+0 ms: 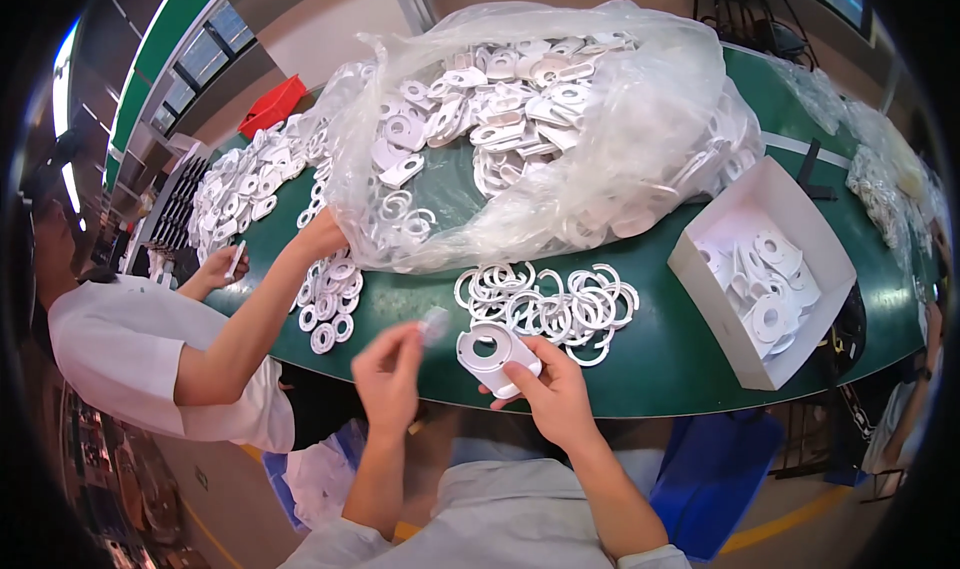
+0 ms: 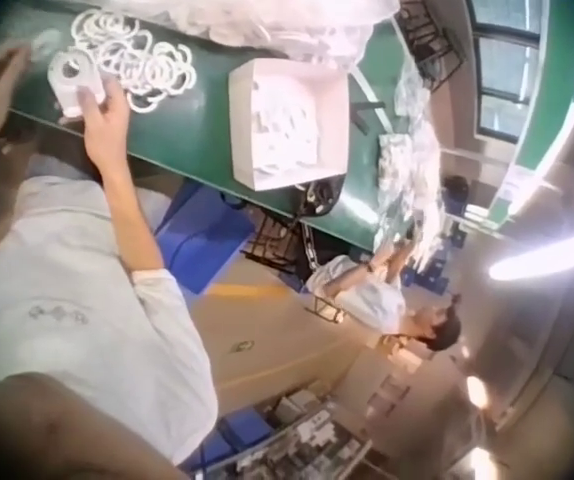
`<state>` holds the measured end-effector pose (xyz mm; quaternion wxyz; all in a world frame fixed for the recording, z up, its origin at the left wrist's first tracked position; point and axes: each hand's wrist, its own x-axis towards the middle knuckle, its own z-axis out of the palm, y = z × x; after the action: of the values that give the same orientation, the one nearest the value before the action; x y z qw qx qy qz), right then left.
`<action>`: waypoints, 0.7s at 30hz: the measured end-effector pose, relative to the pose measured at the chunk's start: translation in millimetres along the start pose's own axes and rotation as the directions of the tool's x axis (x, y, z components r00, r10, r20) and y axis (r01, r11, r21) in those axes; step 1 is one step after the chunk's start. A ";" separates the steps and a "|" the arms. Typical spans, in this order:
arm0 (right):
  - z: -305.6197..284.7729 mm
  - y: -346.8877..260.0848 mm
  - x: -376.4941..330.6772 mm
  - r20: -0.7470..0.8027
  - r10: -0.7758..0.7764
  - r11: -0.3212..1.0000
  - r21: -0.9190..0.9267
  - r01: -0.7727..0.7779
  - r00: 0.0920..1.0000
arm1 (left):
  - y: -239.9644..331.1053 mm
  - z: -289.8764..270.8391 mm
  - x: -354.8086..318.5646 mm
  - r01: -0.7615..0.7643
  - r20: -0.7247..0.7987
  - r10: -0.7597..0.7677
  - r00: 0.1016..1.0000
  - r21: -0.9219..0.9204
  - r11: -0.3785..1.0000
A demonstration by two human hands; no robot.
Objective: Assembling small white circular plastic parts into housings at a manufacturing workbench.
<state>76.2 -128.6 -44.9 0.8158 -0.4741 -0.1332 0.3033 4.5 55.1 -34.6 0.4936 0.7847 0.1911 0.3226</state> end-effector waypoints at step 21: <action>4.8 2.1 -6.5 -0.100 -0.024 0.998 -0.064 0.018 0.995 | 10.7 32.4 -30.3 0.379 0.329 -0.211 0.921 -0.622 0.686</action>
<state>68.0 -128.6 -43.8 0.8093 -0.5128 -0.1062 0.2661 5.1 10.6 -44.5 0.8078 0.5426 0.1269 0.1921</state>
